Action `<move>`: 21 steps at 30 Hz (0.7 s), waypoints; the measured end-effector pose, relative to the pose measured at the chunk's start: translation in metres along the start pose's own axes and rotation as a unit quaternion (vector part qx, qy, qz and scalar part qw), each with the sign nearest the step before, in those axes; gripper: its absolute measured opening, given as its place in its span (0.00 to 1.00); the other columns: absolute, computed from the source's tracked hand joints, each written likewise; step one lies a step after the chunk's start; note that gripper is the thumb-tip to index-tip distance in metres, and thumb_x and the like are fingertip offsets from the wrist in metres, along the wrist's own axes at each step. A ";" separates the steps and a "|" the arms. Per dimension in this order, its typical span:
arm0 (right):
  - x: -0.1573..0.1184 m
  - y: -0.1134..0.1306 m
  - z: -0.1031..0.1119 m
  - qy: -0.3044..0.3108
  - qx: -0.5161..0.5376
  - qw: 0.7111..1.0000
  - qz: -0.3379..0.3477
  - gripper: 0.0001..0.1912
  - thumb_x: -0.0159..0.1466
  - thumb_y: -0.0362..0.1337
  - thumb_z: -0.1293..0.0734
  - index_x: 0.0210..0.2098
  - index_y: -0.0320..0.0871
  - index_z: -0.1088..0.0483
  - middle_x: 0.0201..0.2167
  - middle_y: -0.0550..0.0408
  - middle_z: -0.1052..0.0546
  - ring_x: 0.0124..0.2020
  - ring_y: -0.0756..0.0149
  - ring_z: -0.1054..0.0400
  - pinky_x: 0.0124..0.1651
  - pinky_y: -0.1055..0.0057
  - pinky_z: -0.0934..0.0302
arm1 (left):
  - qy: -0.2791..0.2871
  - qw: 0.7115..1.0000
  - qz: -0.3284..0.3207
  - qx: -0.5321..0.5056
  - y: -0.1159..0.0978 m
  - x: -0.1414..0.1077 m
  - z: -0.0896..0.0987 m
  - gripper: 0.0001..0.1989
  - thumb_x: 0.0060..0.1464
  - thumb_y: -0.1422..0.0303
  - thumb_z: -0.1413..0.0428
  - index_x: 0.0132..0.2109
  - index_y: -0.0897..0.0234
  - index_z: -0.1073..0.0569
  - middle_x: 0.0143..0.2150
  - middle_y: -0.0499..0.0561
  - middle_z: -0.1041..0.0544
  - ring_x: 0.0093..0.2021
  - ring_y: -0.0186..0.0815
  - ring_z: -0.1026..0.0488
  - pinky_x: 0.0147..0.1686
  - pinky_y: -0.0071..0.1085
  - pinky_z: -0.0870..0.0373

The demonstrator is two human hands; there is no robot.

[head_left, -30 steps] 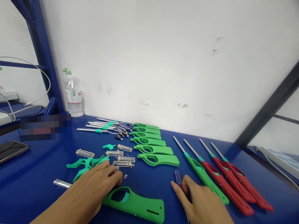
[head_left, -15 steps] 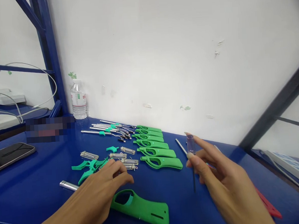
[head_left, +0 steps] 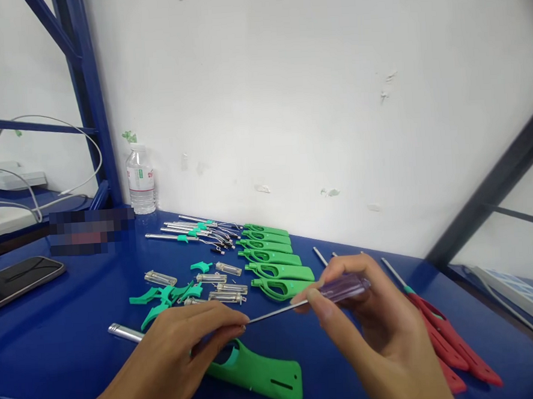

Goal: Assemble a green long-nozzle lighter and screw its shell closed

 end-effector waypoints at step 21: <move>-0.002 0.023 -0.017 0.076 -0.044 0.990 0.107 0.09 0.85 0.36 0.30 0.48 0.57 0.21 0.42 0.63 0.11 0.40 0.64 0.13 0.42 0.70 0.22 | -0.074 0.995 -0.039 -0.055 -0.032 0.015 0.011 0.16 0.89 0.71 0.38 0.51 0.53 0.07 0.40 0.38 0.04 0.33 0.26 0.05 0.41 0.09 0.17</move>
Point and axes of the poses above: each hand's wrist, its own x-axis towards the middle knuckle, its own z-axis out of the back of the hand, y = z × x, the point moved 8 cm from there along x, towards the middle knuckle
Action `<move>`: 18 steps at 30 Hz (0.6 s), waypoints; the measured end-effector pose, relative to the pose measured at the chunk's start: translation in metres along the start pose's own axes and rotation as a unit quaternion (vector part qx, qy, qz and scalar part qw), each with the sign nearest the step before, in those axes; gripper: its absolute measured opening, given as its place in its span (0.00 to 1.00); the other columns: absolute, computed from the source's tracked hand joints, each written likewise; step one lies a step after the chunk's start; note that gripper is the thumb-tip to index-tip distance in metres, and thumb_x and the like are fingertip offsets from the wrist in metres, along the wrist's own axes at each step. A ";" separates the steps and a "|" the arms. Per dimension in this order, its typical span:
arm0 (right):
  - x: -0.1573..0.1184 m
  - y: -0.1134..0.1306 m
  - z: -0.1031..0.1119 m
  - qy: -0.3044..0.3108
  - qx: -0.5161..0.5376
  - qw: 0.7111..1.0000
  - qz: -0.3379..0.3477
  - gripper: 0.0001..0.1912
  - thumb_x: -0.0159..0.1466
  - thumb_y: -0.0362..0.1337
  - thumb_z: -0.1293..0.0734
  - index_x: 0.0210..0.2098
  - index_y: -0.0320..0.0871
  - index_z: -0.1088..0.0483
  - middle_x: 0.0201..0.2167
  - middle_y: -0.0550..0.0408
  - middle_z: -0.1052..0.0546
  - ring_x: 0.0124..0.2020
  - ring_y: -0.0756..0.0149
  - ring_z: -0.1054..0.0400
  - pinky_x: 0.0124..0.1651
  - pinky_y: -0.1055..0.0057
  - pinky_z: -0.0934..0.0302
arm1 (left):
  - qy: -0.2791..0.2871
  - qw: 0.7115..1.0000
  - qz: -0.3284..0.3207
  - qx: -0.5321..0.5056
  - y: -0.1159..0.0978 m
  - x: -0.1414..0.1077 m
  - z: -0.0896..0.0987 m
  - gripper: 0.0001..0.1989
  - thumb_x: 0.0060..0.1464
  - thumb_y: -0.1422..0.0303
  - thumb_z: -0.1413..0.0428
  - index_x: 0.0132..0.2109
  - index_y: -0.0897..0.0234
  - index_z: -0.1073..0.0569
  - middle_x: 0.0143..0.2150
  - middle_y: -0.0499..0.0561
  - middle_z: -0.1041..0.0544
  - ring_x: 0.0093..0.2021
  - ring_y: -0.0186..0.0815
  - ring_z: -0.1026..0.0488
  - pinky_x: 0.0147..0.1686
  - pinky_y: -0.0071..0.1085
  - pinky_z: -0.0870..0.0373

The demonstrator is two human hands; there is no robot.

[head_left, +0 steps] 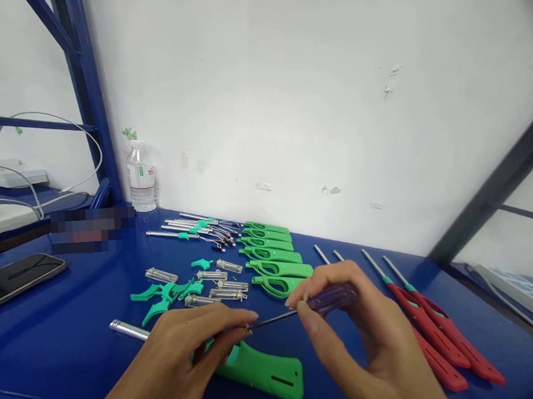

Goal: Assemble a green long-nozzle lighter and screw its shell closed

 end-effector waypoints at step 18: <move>0.002 0.006 0.018 0.038 -0.045 0.995 0.075 0.26 0.82 0.34 0.22 0.72 0.69 0.17 0.45 0.68 0.06 0.40 0.65 0.09 0.50 0.72 0.13 | 0.012 1.000 0.017 0.005 -0.003 -0.018 -0.033 0.13 0.92 0.60 0.37 0.73 0.33 0.17 0.48 0.30 0.05 0.44 0.26 0.03 0.52 0.11 0.14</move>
Point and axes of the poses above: each hand's wrist, its own x-axis towards the middle knuckle, its own z-axis out of the back of the hand, y = z × x, the point moved 8 cm from there along x, towards the middle knuckle
